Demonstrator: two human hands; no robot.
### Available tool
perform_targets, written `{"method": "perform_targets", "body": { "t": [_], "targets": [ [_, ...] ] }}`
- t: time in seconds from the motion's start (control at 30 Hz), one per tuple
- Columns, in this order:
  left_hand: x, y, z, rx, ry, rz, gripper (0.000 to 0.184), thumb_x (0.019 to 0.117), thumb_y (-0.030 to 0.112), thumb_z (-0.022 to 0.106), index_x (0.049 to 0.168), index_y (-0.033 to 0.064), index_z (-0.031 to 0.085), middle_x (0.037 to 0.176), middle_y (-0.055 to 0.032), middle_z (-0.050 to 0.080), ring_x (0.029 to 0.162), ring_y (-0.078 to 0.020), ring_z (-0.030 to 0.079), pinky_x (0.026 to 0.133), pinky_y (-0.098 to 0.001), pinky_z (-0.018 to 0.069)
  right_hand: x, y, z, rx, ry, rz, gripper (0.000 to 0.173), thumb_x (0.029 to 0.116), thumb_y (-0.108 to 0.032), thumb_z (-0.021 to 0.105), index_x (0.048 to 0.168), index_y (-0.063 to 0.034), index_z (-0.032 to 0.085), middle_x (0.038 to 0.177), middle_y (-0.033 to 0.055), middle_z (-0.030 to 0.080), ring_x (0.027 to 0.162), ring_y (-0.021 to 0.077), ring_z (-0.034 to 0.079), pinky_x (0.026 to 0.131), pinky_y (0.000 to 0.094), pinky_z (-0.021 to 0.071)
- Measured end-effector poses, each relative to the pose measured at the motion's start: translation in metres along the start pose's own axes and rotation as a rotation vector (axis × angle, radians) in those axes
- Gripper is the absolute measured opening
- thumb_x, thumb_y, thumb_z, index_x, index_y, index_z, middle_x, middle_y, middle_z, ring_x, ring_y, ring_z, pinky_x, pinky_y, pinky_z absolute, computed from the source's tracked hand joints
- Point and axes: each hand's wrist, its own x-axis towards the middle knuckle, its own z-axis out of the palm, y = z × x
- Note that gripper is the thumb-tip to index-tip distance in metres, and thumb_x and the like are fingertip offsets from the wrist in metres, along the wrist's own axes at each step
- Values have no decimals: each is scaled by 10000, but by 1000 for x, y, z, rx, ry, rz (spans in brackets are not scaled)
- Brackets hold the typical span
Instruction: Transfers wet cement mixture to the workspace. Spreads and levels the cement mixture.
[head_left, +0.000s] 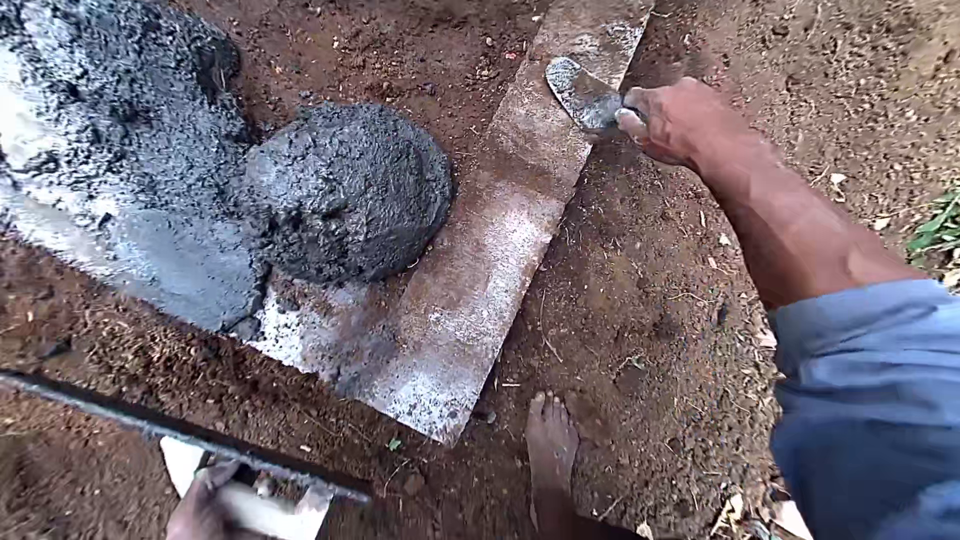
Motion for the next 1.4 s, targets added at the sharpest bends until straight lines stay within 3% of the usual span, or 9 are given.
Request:
{"method": "perform_targets", "body": {
  "t": [0.07,0.2,0.3,0.43,0.6,0.67,0.77,1.0,1.4],
  "targets": [
    [7,-12,-27,-49,453,57,278,1001,86,386,803,178,559,637,50,632,544,-62,619,484,-245,533,-35,-22,8,-81,-53,-192,408,1099,-406,424,1181,-77,650,905,280,679,894,530,680,717,711,513],
    [11,-6,-24,-59,499,45,274,995,73,383,802,184,544,644,57,629,572,-63,629,527,-263,554,-133,-31,32,-76,-137,-395,404,1074,-445,458,1028,-117,688,740,131,657,718,362,688,629,575,527],
    [15,-13,-24,-97,458,75,206,985,80,401,864,162,546,677,43,634,600,-76,643,553,-274,580,-178,-43,63,764,-42,63,330,1126,-271,404,990,-31,585,630,85,517,495,179,538,476,321,486],
    [15,-17,-20,-173,508,57,175,960,47,426,834,113,526,665,-10,609,550,-121,604,509,-292,550,-193,-126,117,1756,-245,526,407,1100,-501,326,868,-218,503,548,-85,415,393,34,398,370,204,393],
    [26,-15,-19,-280,582,46,171,1006,79,449,857,80,533,664,-38,582,504,-119,552,442,-272,487,-244,-133,108,980,22,427,404,1113,-375,405,1216,-27,584,795,34,573,581,118,562,549,337,534],
    [32,-18,-17,-326,568,35,191,1048,127,428,904,72,541,686,-41,578,512,-120,552,449,-270,489,-247,-130,68,739,172,204,539,1081,-390,426,1368,55,523,1029,274,641,846,369,650,783,596,525],
    [34,-26,-10,-302,498,10,206,1055,144,433,936,49,572,703,-49,603,533,-124,571,448,-270,482,-230,-145,18,375,146,-65,611,1045,-448,443,1396,52,462,968,350,637,841,533,654,745,724,489],
    [30,-56,17,-218,369,-88,311,1093,236,449,1262,6,572,920,-116,622,737,-191,614,569,-334,514,-188,-276,-22,61,199,-185,445,1097,-381,428,1306,5,502,939,294,656,856,528,679,688,697,519],
    [43,-60,32,-176,314,-90,319,1088,229,448,1288,8,561,963,-123,593,794,-203,603,618,-348,519,-201,-346,45,48,-24,-70,403,1107,-280,424,1384,5,492,1132,291,663,1000,480,698,828,621,558]
  ]
}}
